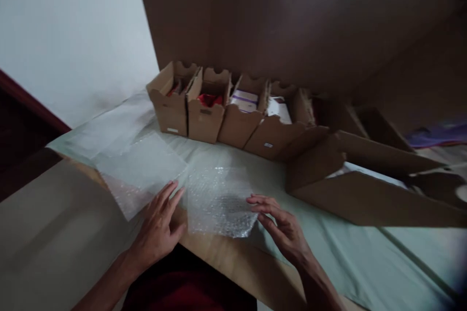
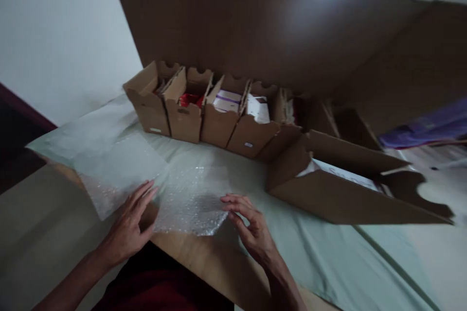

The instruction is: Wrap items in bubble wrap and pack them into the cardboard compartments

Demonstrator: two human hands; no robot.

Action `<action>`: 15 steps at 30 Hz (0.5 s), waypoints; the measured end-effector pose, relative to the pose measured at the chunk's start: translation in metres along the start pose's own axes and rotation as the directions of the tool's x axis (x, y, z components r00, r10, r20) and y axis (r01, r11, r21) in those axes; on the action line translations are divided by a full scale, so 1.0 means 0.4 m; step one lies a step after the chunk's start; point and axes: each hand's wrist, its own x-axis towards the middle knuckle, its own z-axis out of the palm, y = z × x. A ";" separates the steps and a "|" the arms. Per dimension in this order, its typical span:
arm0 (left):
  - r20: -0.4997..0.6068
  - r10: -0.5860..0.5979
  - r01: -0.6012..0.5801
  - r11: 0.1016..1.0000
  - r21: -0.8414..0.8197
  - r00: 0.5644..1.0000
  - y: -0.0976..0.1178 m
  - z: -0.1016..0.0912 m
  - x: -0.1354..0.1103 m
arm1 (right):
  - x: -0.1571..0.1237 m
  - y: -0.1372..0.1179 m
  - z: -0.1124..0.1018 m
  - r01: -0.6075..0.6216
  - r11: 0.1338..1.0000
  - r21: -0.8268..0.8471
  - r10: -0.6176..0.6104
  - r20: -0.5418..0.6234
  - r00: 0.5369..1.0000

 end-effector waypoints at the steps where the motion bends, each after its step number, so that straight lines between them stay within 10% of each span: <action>1: 0.046 0.021 -0.019 0.999 -0.028 0.999 0.015 0.018 0.008 | -0.013 0.000 -0.008 -0.001 1.000 0.010 0.001 0.005 1.000; 8: 0.208 0.157 -0.121 0.977 -0.177 0.965 0.106 0.081 0.017 | -0.099 0.053 -0.045 -0.054 0.999 0.006 0.053 0.083 0.995; 15: 0.033 0.070 -0.057 0.953 -0.299 0.997 0.116 0.095 0.022 | -0.096 0.054 -0.034 -0.312 0.942 0.127 0.316 -0.013 0.949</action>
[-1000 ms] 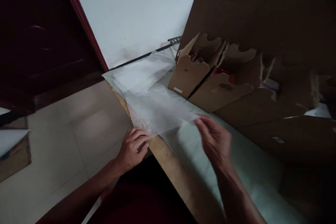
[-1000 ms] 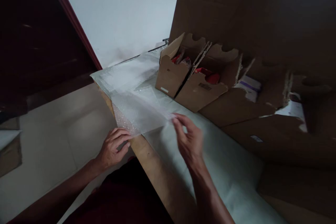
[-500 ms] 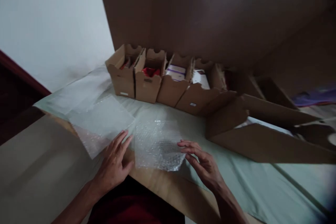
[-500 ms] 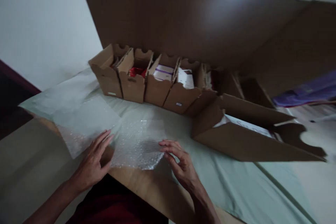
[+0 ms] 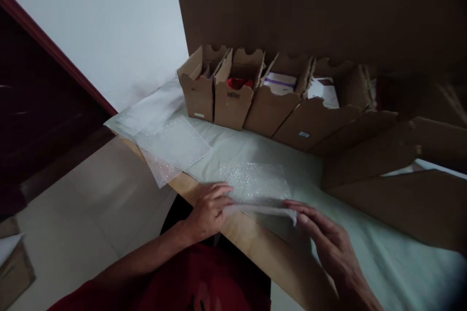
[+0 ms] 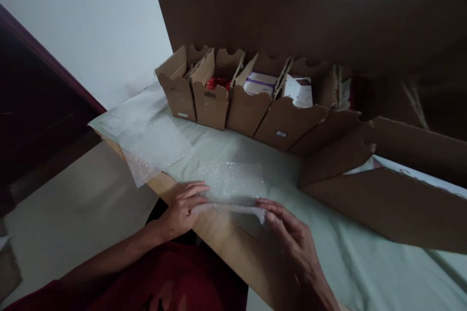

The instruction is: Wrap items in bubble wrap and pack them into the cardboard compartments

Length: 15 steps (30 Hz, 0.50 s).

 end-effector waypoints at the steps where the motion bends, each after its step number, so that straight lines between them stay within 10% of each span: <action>1: -0.027 -0.020 0.019 0.999 -0.039 0.999 -0.002 -0.002 0.001 | -0.001 -0.006 0.002 -0.026 0.999 0.019 0.026 -0.028 0.999; 8: -0.065 -0.223 0.211 0.965 -0.157 0.973 -0.013 -0.019 0.017 | -0.030 0.008 0.004 -0.067 0.978 0.199 0.065 0.019 0.998; 15: -0.153 -0.301 0.308 0.951 0.023 0.941 -0.031 0.023 0.044 | 0.037 0.022 0.021 -0.139 0.966 -0.219 0.107 -0.151 0.983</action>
